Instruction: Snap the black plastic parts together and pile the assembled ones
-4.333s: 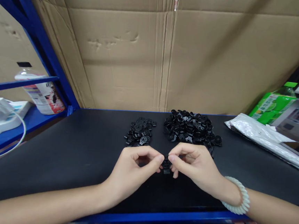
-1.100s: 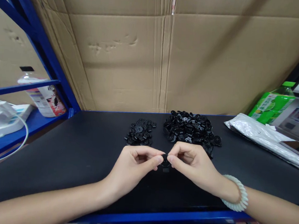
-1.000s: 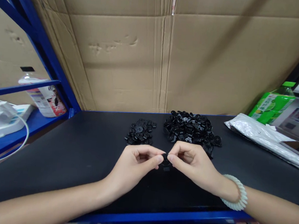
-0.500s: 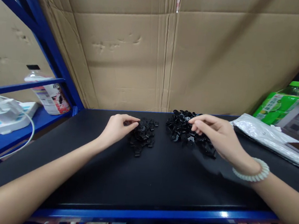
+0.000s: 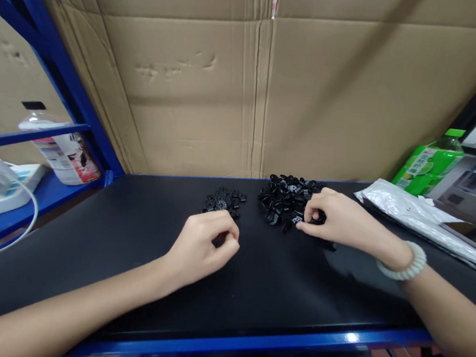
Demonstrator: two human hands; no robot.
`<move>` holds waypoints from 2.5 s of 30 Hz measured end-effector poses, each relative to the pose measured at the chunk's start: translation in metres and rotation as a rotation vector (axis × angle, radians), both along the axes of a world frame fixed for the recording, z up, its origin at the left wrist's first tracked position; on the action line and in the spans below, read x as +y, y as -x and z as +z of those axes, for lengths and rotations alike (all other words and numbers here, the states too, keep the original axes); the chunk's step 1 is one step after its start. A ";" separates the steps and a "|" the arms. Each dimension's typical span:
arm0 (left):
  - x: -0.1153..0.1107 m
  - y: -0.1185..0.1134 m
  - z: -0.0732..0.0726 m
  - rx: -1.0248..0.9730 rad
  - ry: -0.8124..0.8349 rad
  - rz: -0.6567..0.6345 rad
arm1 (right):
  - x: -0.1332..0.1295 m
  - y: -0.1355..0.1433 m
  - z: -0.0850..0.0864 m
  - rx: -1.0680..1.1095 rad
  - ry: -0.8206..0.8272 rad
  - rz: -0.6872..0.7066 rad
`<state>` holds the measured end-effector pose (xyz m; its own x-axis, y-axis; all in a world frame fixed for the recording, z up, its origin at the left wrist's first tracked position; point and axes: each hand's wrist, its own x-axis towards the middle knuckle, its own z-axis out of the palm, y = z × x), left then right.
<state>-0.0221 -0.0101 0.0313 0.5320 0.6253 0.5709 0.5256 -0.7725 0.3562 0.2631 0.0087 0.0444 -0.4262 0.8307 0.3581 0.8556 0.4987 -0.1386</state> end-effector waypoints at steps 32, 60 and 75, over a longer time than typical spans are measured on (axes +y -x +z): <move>-0.024 -0.021 -0.012 -0.557 0.859 -0.117 | -0.042 0.071 -0.025 0.852 0.523 0.308; -0.013 -0.013 0.000 -0.407 0.682 -0.027 | -0.045 0.070 -0.027 0.728 0.406 0.257; 0.046 0.021 -0.007 -0.128 0.016 0.238 | -0.007 0.005 0.010 0.962 -0.114 0.022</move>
<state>-0.0431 0.0362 0.0247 0.2935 0.7338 0.6128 0.6415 -0.6264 0.4428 0.2580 0.0019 0.0546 0.0766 0.7646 0.6399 0.3923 0.5670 -0.7244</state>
